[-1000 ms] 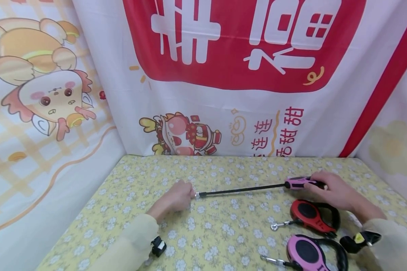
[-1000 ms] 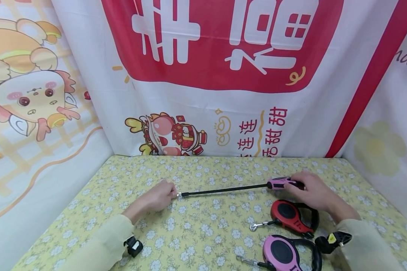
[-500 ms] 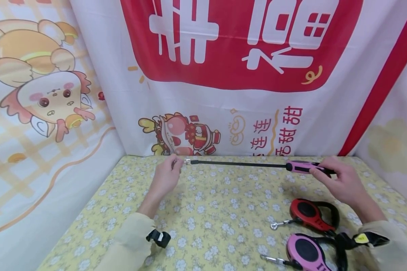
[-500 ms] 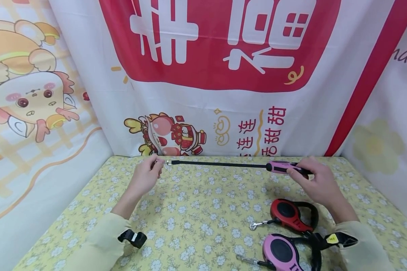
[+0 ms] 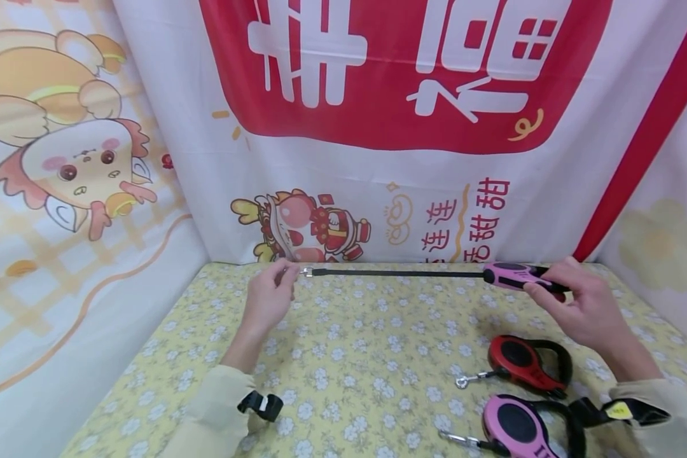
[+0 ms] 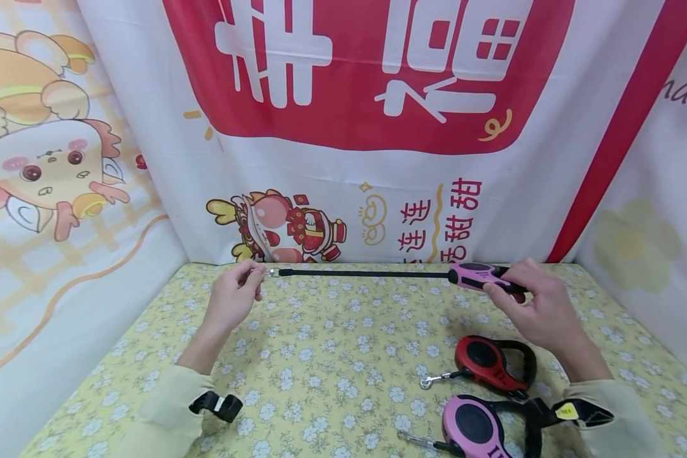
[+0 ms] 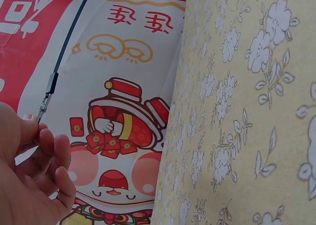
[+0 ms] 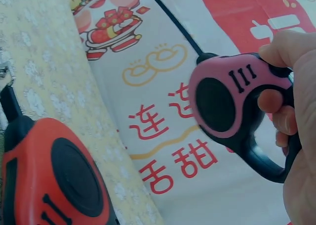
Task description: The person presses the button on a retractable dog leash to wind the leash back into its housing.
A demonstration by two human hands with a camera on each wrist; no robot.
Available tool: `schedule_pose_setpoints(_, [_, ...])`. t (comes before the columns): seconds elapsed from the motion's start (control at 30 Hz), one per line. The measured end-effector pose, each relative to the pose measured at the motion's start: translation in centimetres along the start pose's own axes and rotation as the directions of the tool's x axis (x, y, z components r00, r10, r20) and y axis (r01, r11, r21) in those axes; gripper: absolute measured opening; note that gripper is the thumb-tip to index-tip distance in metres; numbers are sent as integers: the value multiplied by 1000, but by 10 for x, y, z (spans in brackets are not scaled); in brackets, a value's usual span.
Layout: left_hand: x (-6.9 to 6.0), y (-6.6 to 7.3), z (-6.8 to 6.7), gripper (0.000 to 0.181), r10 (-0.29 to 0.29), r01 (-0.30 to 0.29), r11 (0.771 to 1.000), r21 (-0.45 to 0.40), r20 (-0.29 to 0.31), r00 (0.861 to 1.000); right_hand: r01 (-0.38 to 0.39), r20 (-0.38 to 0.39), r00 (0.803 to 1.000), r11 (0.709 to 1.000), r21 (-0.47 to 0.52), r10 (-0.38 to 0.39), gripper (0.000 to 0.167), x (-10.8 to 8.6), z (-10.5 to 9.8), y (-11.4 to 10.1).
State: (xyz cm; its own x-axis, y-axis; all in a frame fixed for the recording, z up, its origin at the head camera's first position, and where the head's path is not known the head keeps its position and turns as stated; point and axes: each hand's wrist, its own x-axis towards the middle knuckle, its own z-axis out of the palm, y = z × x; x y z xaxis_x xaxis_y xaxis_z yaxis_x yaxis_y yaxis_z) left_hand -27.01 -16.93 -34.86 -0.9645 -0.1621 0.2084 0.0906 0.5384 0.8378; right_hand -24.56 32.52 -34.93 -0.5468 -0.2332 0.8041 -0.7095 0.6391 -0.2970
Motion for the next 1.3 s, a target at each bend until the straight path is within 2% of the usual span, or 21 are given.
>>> schedule_pose_setpoints(0.4, [0, 1, -8, 28, -27, 27, 1000, -15, 20, 999, -2, -48, 999, 1000, -19, 1, 24, 4, -2, -5])
schedule_pose_setpoints(0.67, [2, 2, -4, 24, -18, 20, 998, -58, 36, 999, 1, -122, 993, 999, -47, -7, 17, 2, 1, -7])
schedule_pose_setpoints(0.8, [0, 5, -2, 24, -4, 6, 999, -52, 42, 999, 17, -148, 989, 996, -83, -29, 12, 2, 4, -8])
schedule_pose_setpoints(0.9, [-2, 7, -1, 24, 11, -9, 999, -47, 35, 999, 48, -137, 989, 992, -119, -64, 12, 4, 7, -9])
schedule_pose_setpoints(1.1, [-4, 7, -1, 23, 18, -16, 998, -54, 36, 999, 105, -70, 991, 983, -148, -116, 31, 6, 8, -12])
schedule_pose_setpoints(1.3, [-4, 9, 0, 22, 25, -22, 998, -57, 48, 999, 122, -1, 992, 981, -152, -124, 18, 5, 11, -14])
